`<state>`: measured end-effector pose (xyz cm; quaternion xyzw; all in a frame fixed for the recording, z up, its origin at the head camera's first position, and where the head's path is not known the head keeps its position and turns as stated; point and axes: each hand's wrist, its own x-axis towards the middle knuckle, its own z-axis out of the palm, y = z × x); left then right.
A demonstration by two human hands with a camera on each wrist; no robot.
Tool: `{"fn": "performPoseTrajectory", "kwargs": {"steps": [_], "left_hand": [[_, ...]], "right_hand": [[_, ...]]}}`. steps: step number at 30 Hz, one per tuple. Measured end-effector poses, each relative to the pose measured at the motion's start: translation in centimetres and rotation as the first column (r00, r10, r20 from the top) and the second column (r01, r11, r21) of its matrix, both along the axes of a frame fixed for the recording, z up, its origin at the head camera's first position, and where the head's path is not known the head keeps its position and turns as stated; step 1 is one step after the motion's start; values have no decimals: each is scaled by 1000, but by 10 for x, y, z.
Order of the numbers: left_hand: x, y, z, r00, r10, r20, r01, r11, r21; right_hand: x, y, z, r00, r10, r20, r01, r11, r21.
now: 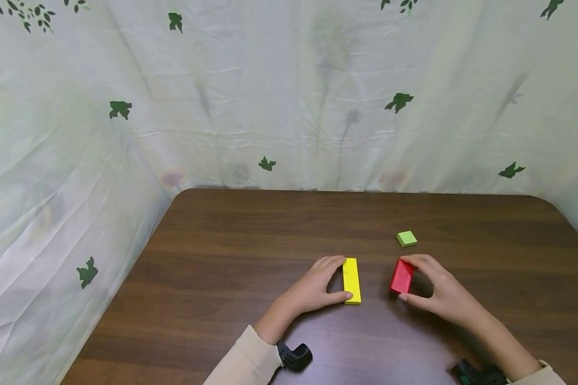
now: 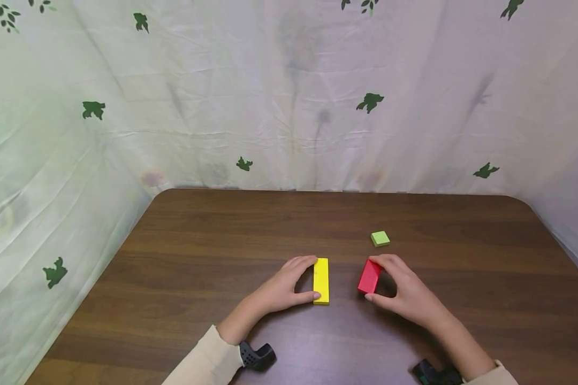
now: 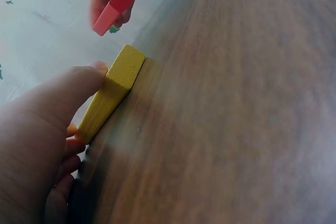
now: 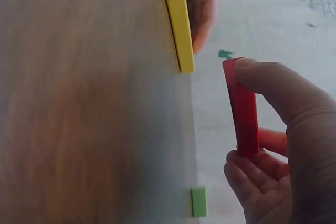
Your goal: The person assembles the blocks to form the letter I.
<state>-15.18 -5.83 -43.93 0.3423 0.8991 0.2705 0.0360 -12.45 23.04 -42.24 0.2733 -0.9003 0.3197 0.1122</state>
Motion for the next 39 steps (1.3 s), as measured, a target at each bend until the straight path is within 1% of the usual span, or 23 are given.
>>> {"fn": "performPoseTrajectory", "kwargs": {"steps": [7,16,23,29,35,39], "left_hand": [[0,0,0,1000,4,18,-4,1000,-5],[-1,0,0,1000,0,-2,0,1000,-12],[-1,1,0,1000,5,12,-5,1000,-10],[-1,1,0,1000,7,8,-7,1000,-8],[0,0,0,1000,10,18,-9,1000,-6],[1,0,1,1000,10,23,-10,1000,-7]], "right_hand": [[4,-11,0,999,42,2,-42,999,8],[11,-23,0,994,102,-35,-102,995,-2],[18,-33,-1,981,185,-65,-187,982,-36],[21,-40,-1,968,244,-64,-247,968,-50],[25,-46,-4,962,265,-61,-268,962,-49],[30,-49,-4,965,260,-24,-260,965,-32]]}}
